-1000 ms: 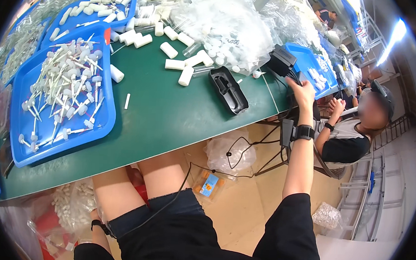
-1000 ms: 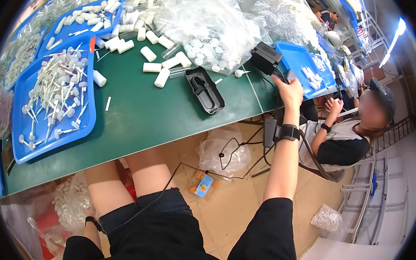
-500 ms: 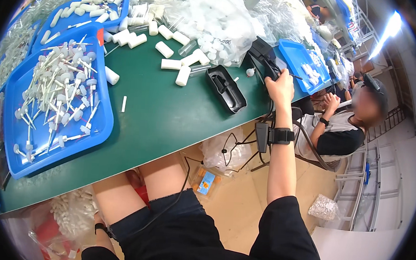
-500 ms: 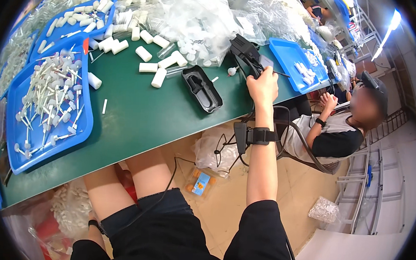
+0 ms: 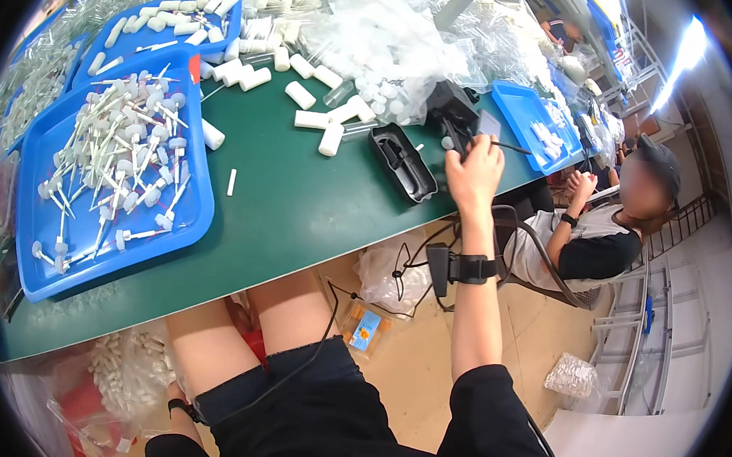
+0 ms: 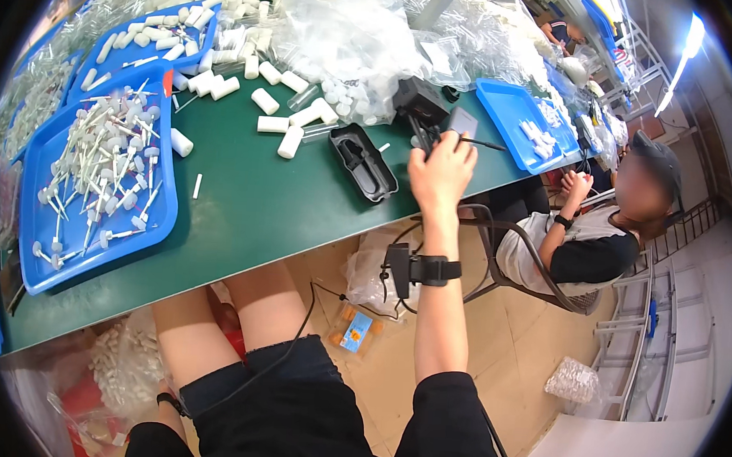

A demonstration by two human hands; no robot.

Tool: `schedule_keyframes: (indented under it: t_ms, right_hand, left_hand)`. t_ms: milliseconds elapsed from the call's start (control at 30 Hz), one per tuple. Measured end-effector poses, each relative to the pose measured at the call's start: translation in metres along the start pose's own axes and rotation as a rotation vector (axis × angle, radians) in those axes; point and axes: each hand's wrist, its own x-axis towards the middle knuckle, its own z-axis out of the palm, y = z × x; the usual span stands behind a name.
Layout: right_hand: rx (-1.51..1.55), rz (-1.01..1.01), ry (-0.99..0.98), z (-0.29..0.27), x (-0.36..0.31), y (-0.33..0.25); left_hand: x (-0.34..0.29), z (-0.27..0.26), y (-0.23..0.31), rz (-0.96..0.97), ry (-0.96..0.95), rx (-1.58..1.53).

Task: The person sits at a green table in a factory setting, repeatedly picking up small white cylindrical plastic pieces and thin white rods. They insert the rods into the cylinders and place the assembled units into a blue tray. The process is repetitive and involves handling small parts by hand.

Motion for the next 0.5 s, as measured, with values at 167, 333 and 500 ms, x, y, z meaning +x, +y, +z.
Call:
schedule_keyframes:
  t_ms: [167, 333, 500]
  right_hand:
    - [0.053, -0.024, -0.057, -0.006, -0.003, -0.044]
    - [0.078, -0.057, -0.077, -0.01, -0.002, -0.051]
    - [-0.028, -0.049, 0.008, -0.069, -0.03, -0.071]
  left_hand:
    - [-0.015, 0.014, 0.035, 0.132, -0.065, 0.389]
    - [-0.007, 0.016, 0.044, 0.032, 0.028, 0.001]
    - [0.009, -0.01, 0.03, -0.001, 0.07, -0.049]
